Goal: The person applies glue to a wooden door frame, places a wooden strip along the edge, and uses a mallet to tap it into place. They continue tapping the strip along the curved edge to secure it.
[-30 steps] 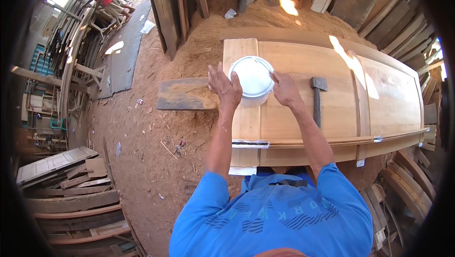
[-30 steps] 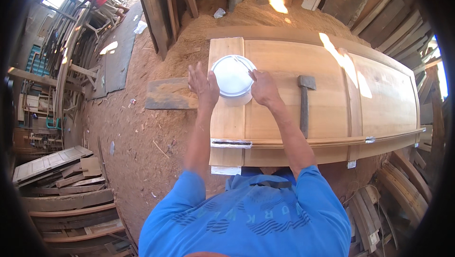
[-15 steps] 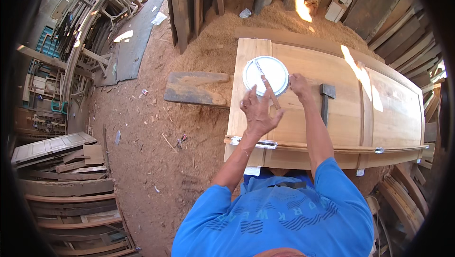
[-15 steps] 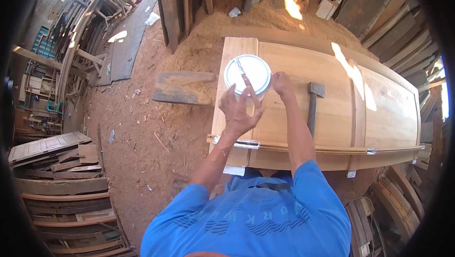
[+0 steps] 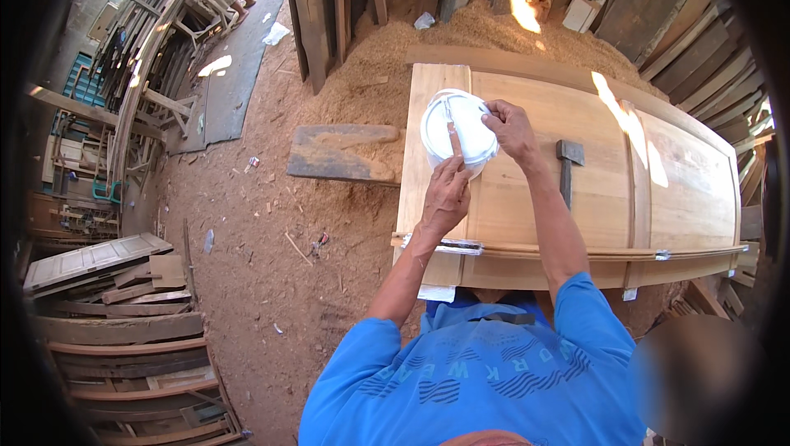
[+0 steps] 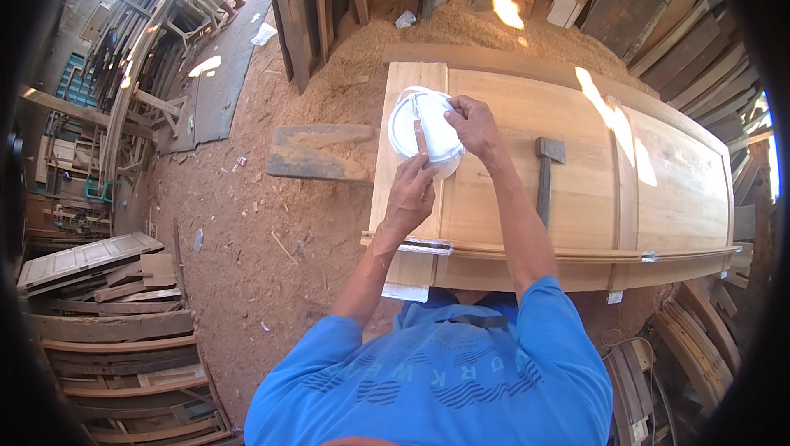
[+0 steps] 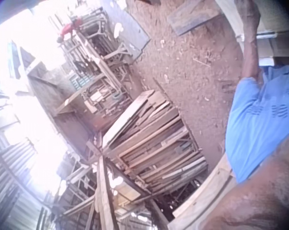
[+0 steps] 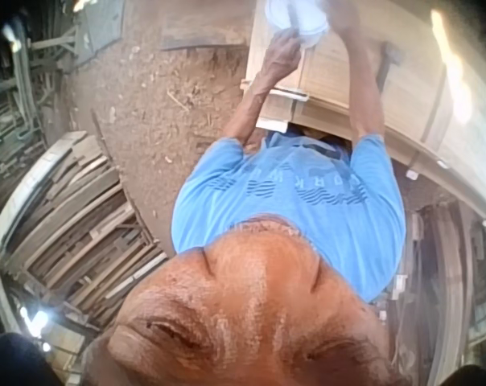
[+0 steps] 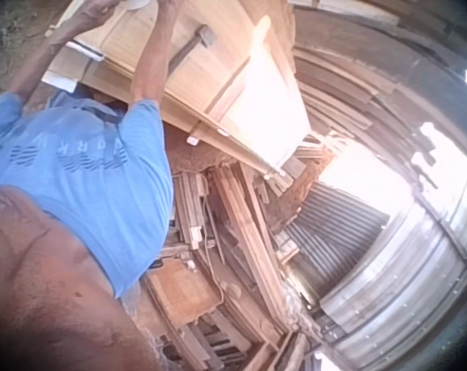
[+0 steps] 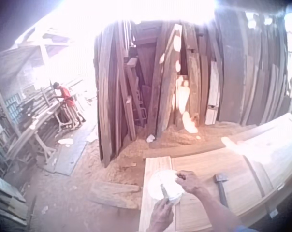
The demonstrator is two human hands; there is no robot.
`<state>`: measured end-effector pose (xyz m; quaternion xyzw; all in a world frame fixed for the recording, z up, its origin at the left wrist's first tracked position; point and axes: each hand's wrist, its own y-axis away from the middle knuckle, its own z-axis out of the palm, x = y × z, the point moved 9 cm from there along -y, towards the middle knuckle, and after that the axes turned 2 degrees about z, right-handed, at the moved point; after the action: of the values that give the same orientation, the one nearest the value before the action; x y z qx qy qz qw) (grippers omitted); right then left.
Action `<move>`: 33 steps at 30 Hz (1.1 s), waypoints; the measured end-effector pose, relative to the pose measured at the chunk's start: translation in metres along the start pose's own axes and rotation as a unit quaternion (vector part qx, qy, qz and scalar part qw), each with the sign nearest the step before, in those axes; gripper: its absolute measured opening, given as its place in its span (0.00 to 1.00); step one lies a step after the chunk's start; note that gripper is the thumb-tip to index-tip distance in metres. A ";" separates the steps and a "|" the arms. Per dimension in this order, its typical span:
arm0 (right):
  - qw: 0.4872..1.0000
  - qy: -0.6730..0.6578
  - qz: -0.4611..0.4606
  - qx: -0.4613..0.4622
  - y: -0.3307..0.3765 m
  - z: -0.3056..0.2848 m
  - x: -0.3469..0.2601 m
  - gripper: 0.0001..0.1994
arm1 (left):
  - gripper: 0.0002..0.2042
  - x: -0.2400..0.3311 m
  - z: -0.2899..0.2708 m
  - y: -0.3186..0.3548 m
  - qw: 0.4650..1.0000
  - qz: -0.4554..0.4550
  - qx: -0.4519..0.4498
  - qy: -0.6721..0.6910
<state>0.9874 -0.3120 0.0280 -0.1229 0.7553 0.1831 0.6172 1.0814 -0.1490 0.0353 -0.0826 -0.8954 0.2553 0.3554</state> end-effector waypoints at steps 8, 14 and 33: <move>0.998 -0.001 0.008 -0.069 0.009 0.016 -0.002 0.12 | 0.18 -0.012 -0.011 0.003 0.996 -0.009 -0.065 -0.052; 0.991 0.076 -0.001 -0.106 0.013 0.030 -0.016 0.11 | 0.20 -0.019 -0.039 0.007 0.998 -0.052 0.033 0.020; 0.964 -0.082 -0.141 -0.209 0.074 0.099 -0.205 0.19 | 0.15 0.027 -0.187 0.397 0.803 -0.504 0.253 -0.195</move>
<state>1.0874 -0.2115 0.2207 -0.3388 0.6218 0.2574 0.6575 1.1754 0.2744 -0.0378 0.5244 -0.7651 0.2685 0.2599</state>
